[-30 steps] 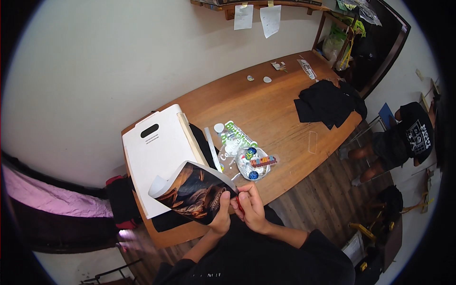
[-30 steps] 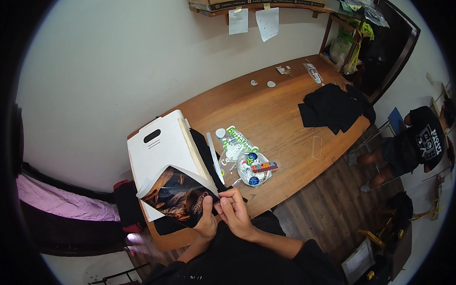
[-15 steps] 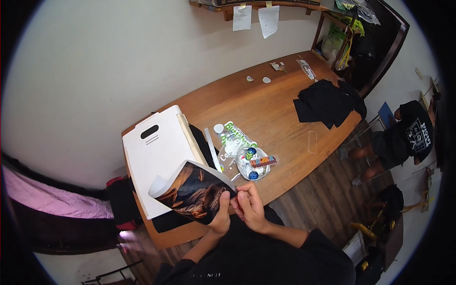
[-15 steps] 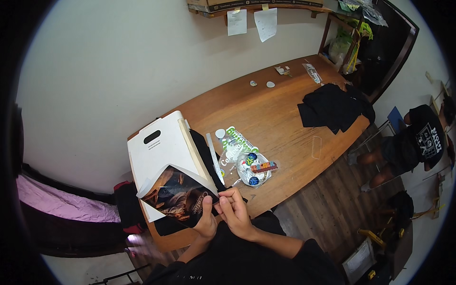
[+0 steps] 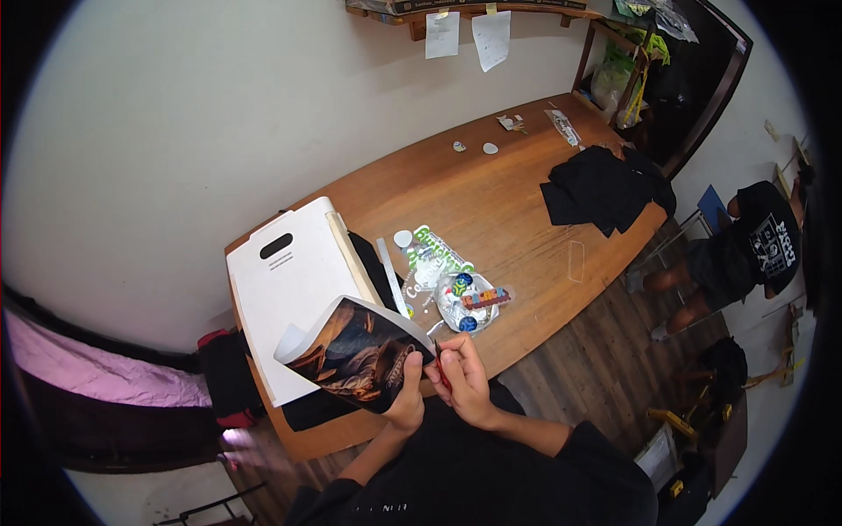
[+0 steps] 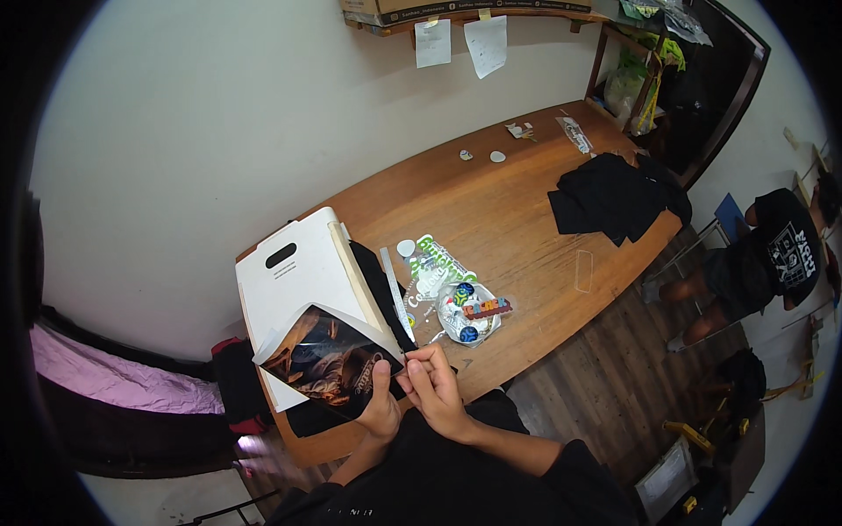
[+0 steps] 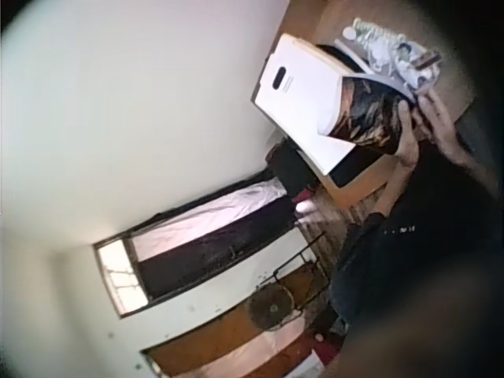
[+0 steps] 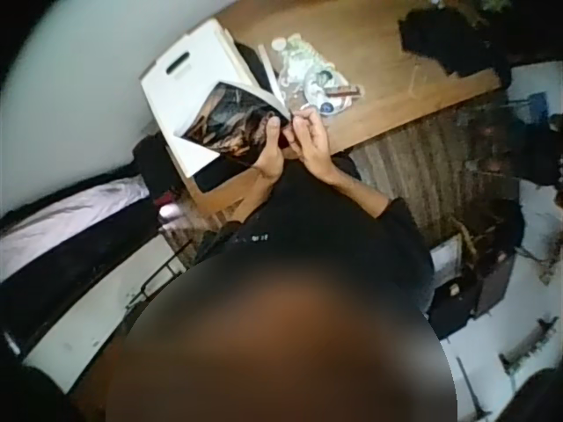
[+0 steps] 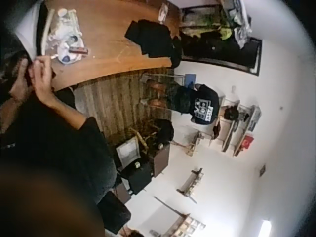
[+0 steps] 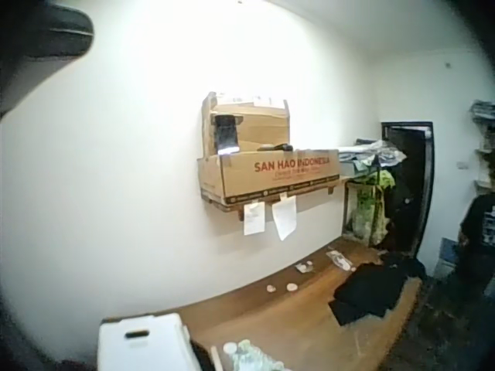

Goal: Trimming the edges of a printed heat transfer film using a precision cutting tool on a workbench.

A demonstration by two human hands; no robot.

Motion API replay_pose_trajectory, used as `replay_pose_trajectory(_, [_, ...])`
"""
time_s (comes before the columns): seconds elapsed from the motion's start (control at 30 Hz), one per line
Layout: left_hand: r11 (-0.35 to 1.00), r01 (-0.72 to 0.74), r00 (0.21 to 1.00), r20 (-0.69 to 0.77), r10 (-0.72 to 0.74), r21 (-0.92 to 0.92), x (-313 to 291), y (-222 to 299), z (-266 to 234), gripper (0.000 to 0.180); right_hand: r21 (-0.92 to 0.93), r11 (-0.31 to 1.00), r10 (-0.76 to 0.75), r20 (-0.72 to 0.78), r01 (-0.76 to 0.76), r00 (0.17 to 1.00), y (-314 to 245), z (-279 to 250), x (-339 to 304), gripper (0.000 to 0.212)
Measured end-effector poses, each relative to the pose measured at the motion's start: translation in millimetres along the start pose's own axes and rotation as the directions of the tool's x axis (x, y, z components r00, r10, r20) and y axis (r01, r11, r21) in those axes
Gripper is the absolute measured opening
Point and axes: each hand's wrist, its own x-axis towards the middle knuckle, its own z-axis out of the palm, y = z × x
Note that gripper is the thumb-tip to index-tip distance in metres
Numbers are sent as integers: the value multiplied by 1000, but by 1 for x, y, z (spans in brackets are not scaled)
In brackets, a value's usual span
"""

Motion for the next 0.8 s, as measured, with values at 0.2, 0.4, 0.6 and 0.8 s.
replay_pose_trajectory(0.2, [998, 34, 999, -3, -34, 51, -2, -2, -1, 33, -53, 998, 38, -19, -39, 999, -2, 1, -2, 12])
replay_pose_trajectory(0.4, [997, 41, 998, -37, -43, -58, 2, 7, 8, 21, -64, 997, 31, -51, -34, 998, -1, -1, -1, 11])
replay_pose_trajectory(0.6, [988, 140, 989, 34, -142, 58, -1, 4, 1, 18, -70, 997, 14, -75, -20, 997, 2, -4, 0, 10])
replay_pose_trajectory(0.8, [984, 155, 988, 12, -157, 87, -3, 0, -3, 20, -66, 997, 20, -92, -26, 996, 1, -4, 1, 9])
